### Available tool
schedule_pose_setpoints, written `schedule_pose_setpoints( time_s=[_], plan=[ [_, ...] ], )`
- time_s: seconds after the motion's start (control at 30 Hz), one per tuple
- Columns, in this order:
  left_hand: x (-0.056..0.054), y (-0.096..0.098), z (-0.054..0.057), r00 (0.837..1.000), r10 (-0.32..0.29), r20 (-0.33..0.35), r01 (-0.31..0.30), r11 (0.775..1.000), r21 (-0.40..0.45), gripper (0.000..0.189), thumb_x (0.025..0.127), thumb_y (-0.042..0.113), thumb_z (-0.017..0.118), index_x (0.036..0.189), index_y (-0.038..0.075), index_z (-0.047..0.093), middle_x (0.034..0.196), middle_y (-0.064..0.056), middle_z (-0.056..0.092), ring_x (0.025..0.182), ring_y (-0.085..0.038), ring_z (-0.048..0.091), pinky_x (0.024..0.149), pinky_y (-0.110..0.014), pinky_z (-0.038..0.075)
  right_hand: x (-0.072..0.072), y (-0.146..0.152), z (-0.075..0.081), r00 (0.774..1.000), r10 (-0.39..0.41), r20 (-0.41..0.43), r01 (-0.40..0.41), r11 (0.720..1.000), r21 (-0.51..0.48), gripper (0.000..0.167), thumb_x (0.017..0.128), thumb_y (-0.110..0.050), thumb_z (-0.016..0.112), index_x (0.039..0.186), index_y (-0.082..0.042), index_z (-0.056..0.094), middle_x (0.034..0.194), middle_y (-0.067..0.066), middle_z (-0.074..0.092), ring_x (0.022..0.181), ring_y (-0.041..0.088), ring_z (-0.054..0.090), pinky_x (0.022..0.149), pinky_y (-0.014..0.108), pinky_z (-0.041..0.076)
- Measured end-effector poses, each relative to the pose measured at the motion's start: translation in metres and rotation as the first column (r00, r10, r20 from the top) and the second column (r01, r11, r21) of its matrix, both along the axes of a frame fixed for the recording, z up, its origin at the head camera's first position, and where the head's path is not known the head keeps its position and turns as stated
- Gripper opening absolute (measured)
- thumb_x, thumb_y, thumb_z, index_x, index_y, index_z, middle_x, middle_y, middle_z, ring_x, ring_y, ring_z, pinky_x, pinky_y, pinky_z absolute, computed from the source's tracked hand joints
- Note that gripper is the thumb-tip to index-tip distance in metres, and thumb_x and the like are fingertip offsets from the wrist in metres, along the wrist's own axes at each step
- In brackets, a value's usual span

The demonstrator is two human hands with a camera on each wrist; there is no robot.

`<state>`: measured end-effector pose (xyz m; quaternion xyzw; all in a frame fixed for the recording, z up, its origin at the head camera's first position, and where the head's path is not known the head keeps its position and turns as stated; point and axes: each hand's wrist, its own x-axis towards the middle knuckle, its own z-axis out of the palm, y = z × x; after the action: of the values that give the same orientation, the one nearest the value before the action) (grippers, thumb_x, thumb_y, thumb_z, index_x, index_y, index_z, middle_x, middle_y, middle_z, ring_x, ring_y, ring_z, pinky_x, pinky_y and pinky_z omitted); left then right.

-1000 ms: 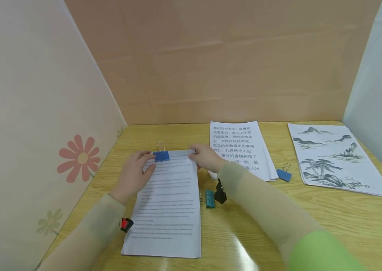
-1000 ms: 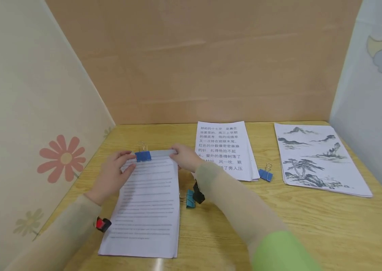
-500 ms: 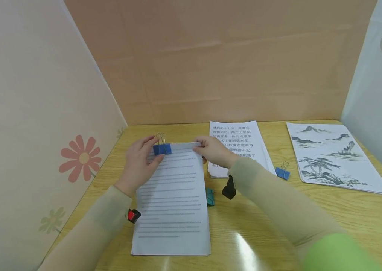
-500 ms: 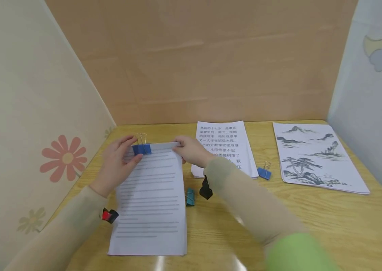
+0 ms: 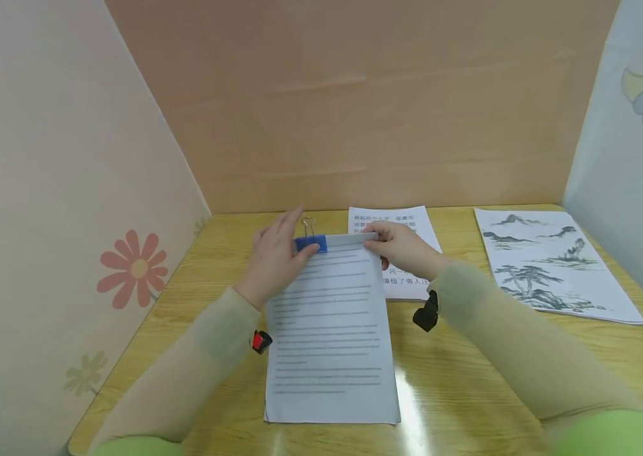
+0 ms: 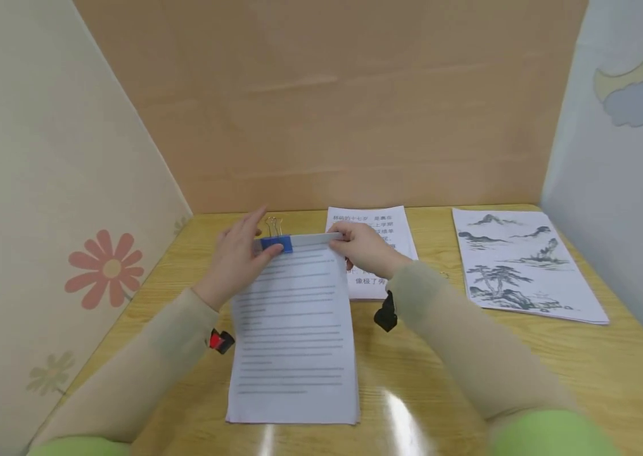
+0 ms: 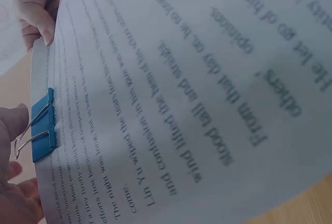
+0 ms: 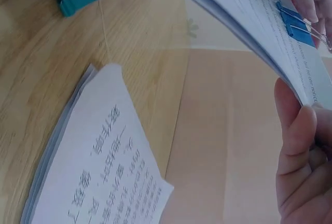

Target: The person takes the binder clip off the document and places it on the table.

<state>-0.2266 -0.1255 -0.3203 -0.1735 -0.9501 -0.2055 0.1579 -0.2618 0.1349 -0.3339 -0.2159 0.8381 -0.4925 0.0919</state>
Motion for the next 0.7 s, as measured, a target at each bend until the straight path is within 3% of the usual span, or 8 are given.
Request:
schedule_pose_setpoints(
  time_s=[0.1,0.17,0.27,0.37,0.57,0.7],
  plan=[
    [-0.008,0.014,0.006,0.994,0.024,0.109,-0.031,0.998,0.063,0.081,0.091,0.048,0.062,0.154,0.019,0.021,0.141,-0.004,0.047,0.109,-0.018,0.054,0.108,-0.049,0.024,0.002,0.012,0.000,1.000,-0.013,-0.018,0.013,1.000,0.021,0.015,0.099,-0.014,0.054,0.110,-0.011,0.062,0.090,0.009,0.068,0.061,0.025,0.057,0.057,0.034,0.050],
    [-0.012,0.022,0.009,0.981,0.025,0.191,-0.048,0.992,0.115,0.082,0.090,0.050,0.062,0.154,0.019,0.021,0.138,-0.002,0.051,0.098,-0.014,0.056,0.103,-0.045,0.033,0.003,0.020,0.000,1.000,-0.017,-0.026,0.018,0.999,0.036,0.014,0.099,-0.014,0.054,0.110,-0.011,0.062,0.089,0.009,0.068,0.059,0.027,0.056,0.057,0.034,0.050],
    [-0.018,0.032,0.013,0.949,0.003,0.314,-0.067,0.979,0.193,0.083,0.089,0.055,0.061,0.154,0.023,0.020,0.143,-0.001,0.048,0.108,-0.016,0.057,0.097,-0.042,0.043,0.004,0.030,0.000,1.000,-0.022,-0.022,0.023,0.999,0.043,0.014,0.099,-0.013,0.053,0.111,-0.010,0.061,0.089,0.010,0.068,0.059,0.030,0.055,0.056,0.034,0.049],
    [-0.023,0.041,0.016,0.917,-0.051,0.397,-0.060,0.963,0.261,0.079,0.090,0.055,0.060,0.153,0.025,0.024,0.145,-0.001,0.047,0.122,-0.020,0.052,0.099,-0.043,0.043,0.006,0.038,0.000,1.000,-0.022,-0.011,0.022,0.999,0.042,0.016,0.100,-0.012,0.052,0.112,-0.008,0.060,0.091,0.011,0.068,0.059,0.030,0.055,0.056,0.035,0.049],
    [-0.028,0.053,0.022,0.874,-0.178,0.451,-0.010,0.923,0.384,0.071,0.090,0.052,0.061,0.149,0.023,0.035,0.140,0.000,0.048,0.127,-0.021,0.046,0.101,-0.043,0.041,0.013,0.056,0.000,1.000,-0.022,0.007,0.022,0.999,0.045,0.017,0.101,-0.015,0.051,0.113,-0.007,0.059,0.095,0.012,0.067,0.060,0.027,0.055,0.061,0.037,0.050],
    [-0.027,0.056,0.026,0.845,-0.246,0.475,0.031,0.909,0.416,0.071,0.090,0.051,0.062,0.148,0.017,0.038,0.140,0.000,0.049,0.127,-0.019,0.046,0.103,-0.042,0.039,0.017,0.065,-0.002,1.000,-0.021,0.008,0.021,0.999,0.032,0.021,0.102,-0.023,0.050,0.113,-0.008,0.059,0.096,0.012,0.066,0.063,0.027,0.055,0.062,0.039,0.051]
  ],
)
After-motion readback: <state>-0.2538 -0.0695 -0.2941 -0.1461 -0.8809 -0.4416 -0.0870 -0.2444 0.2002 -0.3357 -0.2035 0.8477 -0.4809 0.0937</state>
